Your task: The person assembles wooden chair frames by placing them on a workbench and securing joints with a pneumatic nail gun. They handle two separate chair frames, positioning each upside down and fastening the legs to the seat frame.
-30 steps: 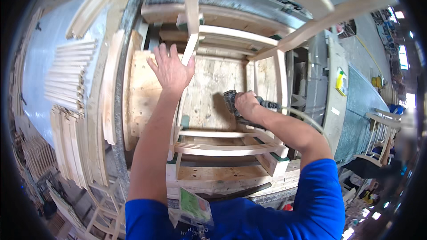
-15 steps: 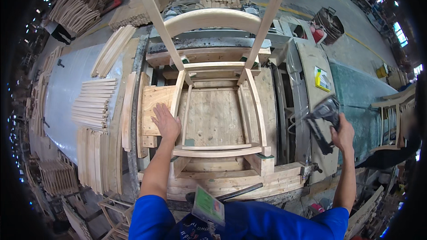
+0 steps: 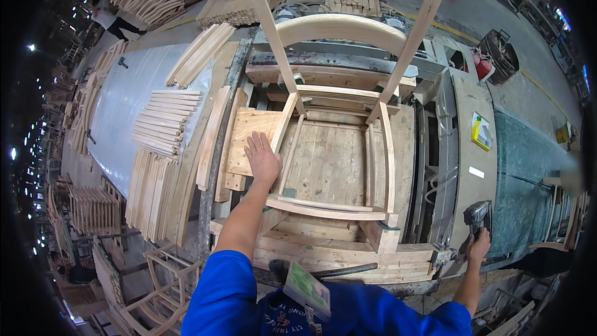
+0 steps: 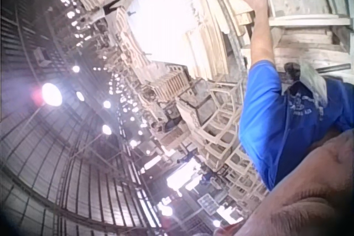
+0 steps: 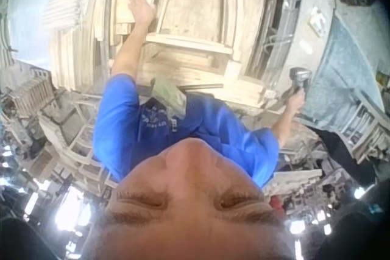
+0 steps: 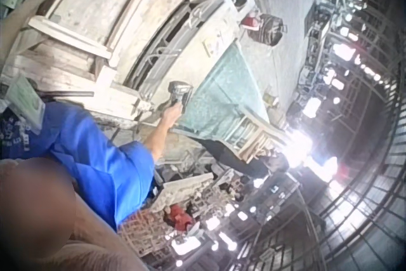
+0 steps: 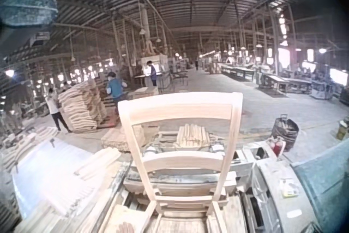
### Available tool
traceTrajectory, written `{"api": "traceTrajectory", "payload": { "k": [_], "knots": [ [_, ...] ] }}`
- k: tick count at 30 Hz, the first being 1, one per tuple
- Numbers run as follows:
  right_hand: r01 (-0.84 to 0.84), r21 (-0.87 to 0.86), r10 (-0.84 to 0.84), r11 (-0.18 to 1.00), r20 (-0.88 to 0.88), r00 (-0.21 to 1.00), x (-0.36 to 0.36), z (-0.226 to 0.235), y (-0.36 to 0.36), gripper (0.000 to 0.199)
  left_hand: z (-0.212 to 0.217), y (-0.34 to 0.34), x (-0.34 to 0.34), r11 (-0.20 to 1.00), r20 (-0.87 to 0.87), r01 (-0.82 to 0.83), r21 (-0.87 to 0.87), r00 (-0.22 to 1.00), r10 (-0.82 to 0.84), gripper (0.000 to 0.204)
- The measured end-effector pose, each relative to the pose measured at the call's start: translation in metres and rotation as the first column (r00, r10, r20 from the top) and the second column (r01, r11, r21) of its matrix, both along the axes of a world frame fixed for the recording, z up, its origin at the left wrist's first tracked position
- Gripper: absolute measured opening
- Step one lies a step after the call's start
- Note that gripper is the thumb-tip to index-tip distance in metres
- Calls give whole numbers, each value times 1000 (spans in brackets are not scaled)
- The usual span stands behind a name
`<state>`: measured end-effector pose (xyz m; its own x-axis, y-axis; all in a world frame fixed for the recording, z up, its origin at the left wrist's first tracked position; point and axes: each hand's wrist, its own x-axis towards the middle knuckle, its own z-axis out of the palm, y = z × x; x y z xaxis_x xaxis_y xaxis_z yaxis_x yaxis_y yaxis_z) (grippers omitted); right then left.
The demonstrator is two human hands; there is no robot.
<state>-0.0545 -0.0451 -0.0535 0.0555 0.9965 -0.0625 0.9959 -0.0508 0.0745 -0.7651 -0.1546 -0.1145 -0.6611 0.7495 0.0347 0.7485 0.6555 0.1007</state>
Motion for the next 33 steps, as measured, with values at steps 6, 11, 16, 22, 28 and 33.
{"api": "traceTrajectory", "payload": {
  "k": [6,11,16,22,28,33],
  "knots": [
    [211,-220,-295,952,-496,816,11,21,-59,30,-7,6,3,1000,3,24,18,1000,-25,91],
    [-32,205,73,978,-195,978,-37,5,-113,39,-6,0,-1,1000,-4,15,-7,1000,-15,92],
    [210,94,-196,973,-141,970,-37,13,-99,45,-7,9,0,999,23,31,22,999,-31,90],
    [-220,444,255,869,-20,967,-127,14,-66,45,-9,-2,0,999,10,22,-28,1000,-22,88],
    [-217,-317,-153,923,-821,550,-292,-55,20,56,-15,-4,-3,998,-14,12,-60,1000,-13,88],
    [-216,-611,-541,761,-782,309,-346,-84,61,32,-19,10,-6,991,-88,91,-94,991,-99,82]
  ]
}}
